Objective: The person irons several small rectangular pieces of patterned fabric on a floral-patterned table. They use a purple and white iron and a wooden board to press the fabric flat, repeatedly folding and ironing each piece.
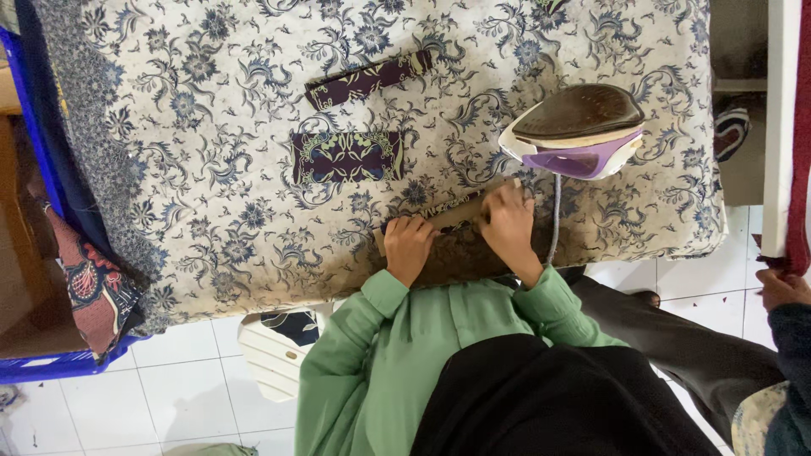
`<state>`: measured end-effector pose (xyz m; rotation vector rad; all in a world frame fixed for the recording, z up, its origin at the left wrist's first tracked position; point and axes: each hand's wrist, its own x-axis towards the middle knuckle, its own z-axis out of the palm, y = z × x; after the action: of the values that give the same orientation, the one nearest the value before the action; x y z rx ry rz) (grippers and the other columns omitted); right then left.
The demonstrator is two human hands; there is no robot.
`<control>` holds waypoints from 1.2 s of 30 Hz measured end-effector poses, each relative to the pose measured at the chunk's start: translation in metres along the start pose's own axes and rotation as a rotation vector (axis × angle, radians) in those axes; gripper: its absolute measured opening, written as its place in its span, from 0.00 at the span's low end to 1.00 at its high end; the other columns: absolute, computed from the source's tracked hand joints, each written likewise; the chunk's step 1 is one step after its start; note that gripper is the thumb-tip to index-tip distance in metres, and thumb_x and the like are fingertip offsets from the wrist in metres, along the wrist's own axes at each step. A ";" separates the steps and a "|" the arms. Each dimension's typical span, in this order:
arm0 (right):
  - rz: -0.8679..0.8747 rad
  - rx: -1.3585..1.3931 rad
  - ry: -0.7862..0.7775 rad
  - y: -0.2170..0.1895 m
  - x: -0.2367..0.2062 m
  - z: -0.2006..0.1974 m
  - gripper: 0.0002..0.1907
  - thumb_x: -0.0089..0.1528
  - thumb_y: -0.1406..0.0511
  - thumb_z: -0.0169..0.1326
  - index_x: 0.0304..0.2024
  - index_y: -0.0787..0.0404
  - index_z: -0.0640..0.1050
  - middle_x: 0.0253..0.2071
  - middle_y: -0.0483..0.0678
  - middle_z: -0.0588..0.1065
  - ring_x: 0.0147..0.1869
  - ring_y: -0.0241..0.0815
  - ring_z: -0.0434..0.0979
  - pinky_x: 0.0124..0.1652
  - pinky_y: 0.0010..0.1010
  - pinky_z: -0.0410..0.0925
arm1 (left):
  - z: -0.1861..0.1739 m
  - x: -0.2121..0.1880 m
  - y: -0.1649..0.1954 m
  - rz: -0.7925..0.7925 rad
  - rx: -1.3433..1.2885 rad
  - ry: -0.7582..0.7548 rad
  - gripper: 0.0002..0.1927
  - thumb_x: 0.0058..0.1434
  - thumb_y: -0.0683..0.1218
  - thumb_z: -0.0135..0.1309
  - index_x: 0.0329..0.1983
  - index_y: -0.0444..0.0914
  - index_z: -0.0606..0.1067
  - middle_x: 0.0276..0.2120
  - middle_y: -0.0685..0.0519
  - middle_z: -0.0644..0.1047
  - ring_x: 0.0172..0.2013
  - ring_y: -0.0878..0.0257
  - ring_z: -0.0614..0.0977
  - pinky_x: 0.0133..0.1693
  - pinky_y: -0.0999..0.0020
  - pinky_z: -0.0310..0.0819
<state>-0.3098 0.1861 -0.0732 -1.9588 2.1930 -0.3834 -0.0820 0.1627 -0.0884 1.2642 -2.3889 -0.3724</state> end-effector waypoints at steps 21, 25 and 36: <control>-0.267 0.366 0.129 0.104 0.015 -0.156 0.26 0.63 0.48 0.64 0.56 0.54 0.79 0.48 0.48 0.81 0.44 0.40 0.82 0.48 0.29 0.74 | -0.005 0.001 0.004 0.003 -0.055 0.135 0.08 0.57 0.46 0.67 0.33 0.39 0.80 0.34 0.54 0.78 0.41 0.55 0.77 0.51 0.58 0.71; -0.377 -0.142 -0.223 0.076 0.012 -0.154 0.28 0.57 0.42 0.60 0.54 0.44 0.85 0.31 0.49 0.82 0.21 0.44 0.77 0.26 0.35 0.68 | -0.008 0.007 0.002 -0.002 -0.084 0.162 0.09 0.53 0.48 0.67 0.32 0.41 0.79 0.34 0.54 0.78 0.42 0.54 0.78 0.49 0.57 0.71; -0.481 -0.300 -0.335 0.038 0.035 -0.110 0.30 0.54 0.37 0.57 0.54 0.39 0.83 0.23 0.53 0.79 0.26 0.52 0.80 0.29 0.39 0.71 | -0.052 -0.024 -0.036 -0.074 -0.199 0.154 0.29 0.55 0.52 0.66 0.60 0.43 0.76 0.39 0.54 0.80 0.43 0.54 0.77 0.49 0.57 0.64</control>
<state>-0.3822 0.1634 0.0209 -2.4896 1.6360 0.2228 -0.0191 0.1609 -0.0630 1.2455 -2.1243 -0.5026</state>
